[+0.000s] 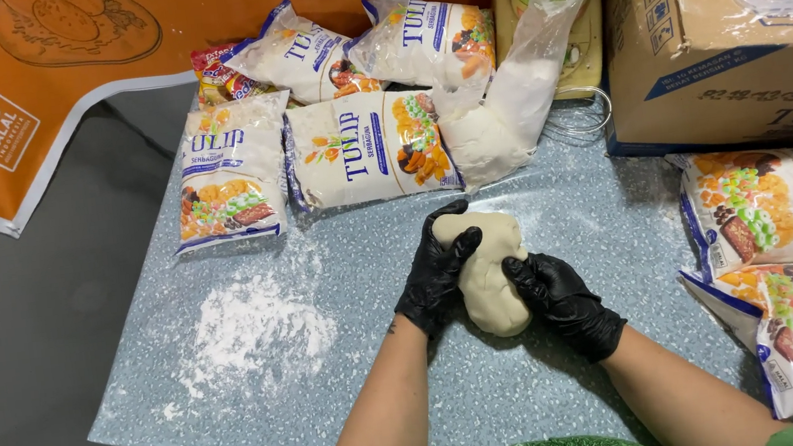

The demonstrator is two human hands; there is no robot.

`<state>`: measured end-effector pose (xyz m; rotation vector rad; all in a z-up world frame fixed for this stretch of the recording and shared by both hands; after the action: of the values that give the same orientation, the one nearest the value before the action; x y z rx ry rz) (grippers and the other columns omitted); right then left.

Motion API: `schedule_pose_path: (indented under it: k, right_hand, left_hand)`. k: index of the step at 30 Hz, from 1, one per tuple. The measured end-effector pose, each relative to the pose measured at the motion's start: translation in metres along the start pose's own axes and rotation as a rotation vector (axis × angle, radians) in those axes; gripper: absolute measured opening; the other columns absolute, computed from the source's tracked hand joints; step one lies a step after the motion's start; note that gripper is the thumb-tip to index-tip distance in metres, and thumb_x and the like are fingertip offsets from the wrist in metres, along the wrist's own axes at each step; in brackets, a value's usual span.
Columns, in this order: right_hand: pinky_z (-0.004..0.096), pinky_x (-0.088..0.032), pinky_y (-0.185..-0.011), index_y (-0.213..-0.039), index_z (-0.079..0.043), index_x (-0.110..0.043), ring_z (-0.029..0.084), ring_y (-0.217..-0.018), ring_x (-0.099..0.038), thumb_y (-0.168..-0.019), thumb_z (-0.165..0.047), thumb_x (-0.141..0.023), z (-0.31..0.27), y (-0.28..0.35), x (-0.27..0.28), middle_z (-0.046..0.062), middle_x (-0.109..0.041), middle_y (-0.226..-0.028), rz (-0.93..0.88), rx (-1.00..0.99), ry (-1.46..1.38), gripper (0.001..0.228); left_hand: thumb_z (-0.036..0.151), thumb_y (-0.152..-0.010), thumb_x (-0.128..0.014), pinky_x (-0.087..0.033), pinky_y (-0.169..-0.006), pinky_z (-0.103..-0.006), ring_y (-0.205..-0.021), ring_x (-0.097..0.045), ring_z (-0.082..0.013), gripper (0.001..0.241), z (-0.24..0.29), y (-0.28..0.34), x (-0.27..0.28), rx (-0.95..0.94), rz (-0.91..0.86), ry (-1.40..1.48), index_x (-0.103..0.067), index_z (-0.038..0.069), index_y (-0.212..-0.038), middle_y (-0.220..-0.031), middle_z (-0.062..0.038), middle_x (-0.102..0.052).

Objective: Kneading and shaping a piece of dough on a floured table in a pastry shop environment.

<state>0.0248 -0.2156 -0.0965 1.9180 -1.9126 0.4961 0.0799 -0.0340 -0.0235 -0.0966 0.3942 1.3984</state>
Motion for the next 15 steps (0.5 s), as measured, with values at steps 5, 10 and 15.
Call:
schedule_pose_path:
  k: [5,10,15]
  right_hand:
    - [0.041,-0.055,-0.086,-0.103,-0.012,-0.079,0.017,-0.087,-0.067,-0.097,-0.044,-0.068,-0.027,0.003,0.007,0.01,-0.077,-0.09,-0.016,-0.171,-0.244,0.035]
    - [0.038,-0.058,-0.086,-0.116,-0.013,-0.077,0.02,-0.09,-0.07,-0.095,-0.033,-0.07,-0.077,0.011,0.018,0.007,-0.076,-0.095,0.049,-0.173,-0.367,0.029]
    - [0.046,-0.054,-0.103,-0.126,-0.021,-0.074,0.032,-0.12,-0.066,-0.095,-0.048,-0.068,-0.064,0.014,0.006,0.01,-0.075,-0.12,0.091,-0.091,0.078,0.042]
  left_hand:
    - [0.015,-0.085,-0.087,-0.061,-0.076,-0.0282,-0.091,-0.069,-0.0116,0.059,0.009,0.01,0.003,0.004,0.039,0.194,-0.063,0.014,-0.139,-0.1,-0.008,-0.074]
    - [0.016,-0.084,-0.085,-0.062,-0.076,-0.0302,-0.089,-0.07,-0.0163,0.064,0.003,0.018,0.0,0.047,-0.002,0.222,-0.06,0.011,-0.143,-0.1,-0.012,-0.073]
    - [0.018,-0.081,-0.088,-0.06,-0.082,-0.0295,-0.095,-0.067,-0.0152,0.062,0.005,0.023,-0.004,0.035,0.032,0.156,-0.064,0.011,-0.137,-0.108,-0.011,-0.072]
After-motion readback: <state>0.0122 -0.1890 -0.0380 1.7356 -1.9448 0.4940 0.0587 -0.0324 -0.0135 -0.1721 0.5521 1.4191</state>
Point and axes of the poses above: each hand's wrist, its own y-axis away from the middle knuckle, its own x-axis out of the back of the hand, z = x × y, the point moved 7 cm from there along -y, towards the middle knuckle
